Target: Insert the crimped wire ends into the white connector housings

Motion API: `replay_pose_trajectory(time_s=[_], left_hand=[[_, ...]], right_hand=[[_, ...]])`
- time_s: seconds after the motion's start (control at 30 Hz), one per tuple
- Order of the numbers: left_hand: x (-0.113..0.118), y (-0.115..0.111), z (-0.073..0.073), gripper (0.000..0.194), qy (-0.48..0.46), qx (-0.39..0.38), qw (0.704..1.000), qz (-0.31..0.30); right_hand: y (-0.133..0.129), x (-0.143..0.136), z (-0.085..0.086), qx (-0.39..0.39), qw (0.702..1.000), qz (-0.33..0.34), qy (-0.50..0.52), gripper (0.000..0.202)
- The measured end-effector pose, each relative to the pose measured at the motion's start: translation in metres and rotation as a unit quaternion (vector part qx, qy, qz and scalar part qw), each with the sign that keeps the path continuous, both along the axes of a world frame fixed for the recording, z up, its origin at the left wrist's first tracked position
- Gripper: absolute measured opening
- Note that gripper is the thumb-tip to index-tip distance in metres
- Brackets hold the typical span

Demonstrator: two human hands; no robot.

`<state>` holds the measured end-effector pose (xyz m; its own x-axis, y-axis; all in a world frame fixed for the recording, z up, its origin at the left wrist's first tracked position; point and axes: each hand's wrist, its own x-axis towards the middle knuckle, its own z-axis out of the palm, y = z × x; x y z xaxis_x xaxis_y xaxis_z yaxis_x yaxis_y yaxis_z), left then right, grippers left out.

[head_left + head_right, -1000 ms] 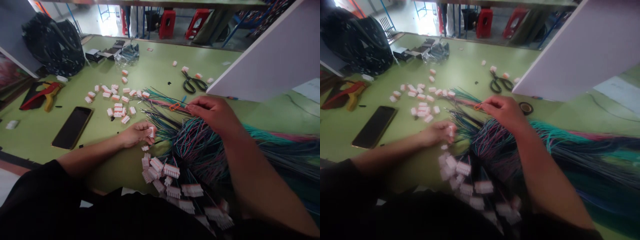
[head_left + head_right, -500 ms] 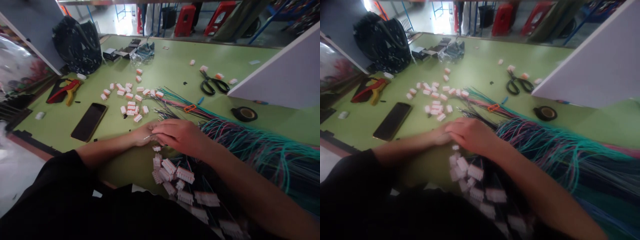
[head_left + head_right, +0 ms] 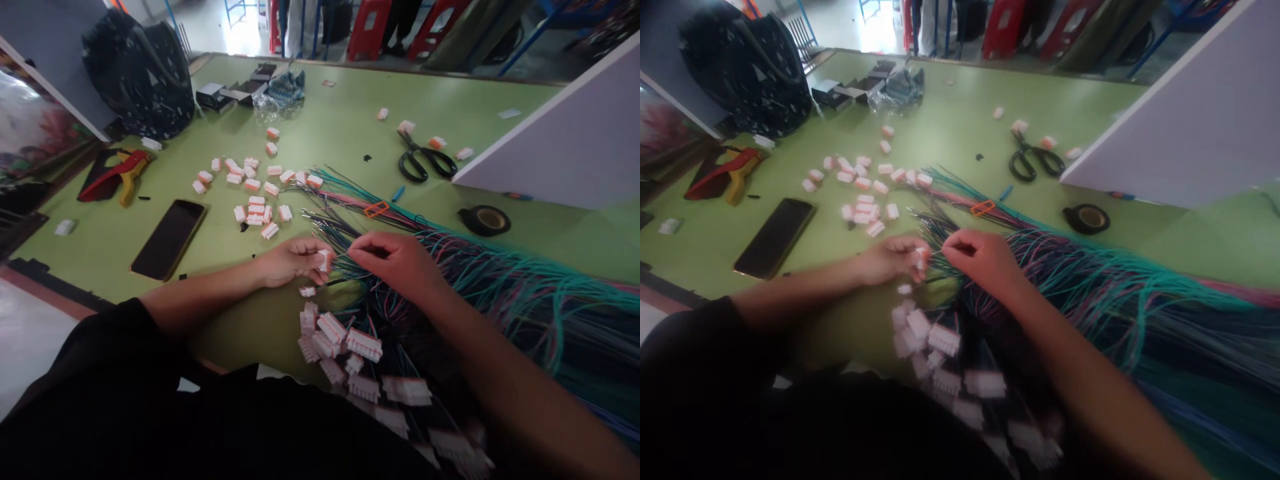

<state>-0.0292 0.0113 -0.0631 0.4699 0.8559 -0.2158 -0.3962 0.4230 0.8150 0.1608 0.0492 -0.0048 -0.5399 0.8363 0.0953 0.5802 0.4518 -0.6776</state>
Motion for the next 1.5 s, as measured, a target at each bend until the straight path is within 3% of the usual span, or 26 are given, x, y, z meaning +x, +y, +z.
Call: replay_pose_trajectory(time_s=[0.2,0.43,0.7,0.97,1.17,1.43,1.5], left_hand=[[-0.001,0.000,0.000,0.036,0.002,-0.009,1.000,0.000],[0.000,0.000,-0.001,0.034,-0.013,-0.010,1.000,-0.001],[-0.001,0.000,0.000,0.032,0.010,-0.001,1.000,0.004],[0.004,-0.007,0.008,0.033,0.107,0.059,0.992,0.040],[0.007,-0.010,0.007,0.033,0.143,0.066,0.985,0.066],[0.007,-0.012,0.010,0.035,0.157,0.058,0.984,0.063],[0.007,-0.012,0.011,0.034,0.159,0.061,0.984,0.054]], right_hand=[[-0.008,-0.006,-0.004,0.037,0.999,0.011,0.023,0.012],[-0.011,-0.009,-0.009,0.111,0.993,0.023,-0.019,0.016],[-0.013,-0.012,-0.012,0.140,0.989,0.029,-0.033,0.019],[-0.019,-0.020,-0.023,0.085,0.995,-0.038,-0.025,0.017],[-0.009,-0.016,-0.019,-0.028,0.999,-0.005,0.024,0.011],[-0.019,-0.020,-0.023,0.014,1.000,-0.011,0.010,0.015],[-0.014,-0.016,-0.019,-0.006,1.000,0.024,-0.001,0.016]])
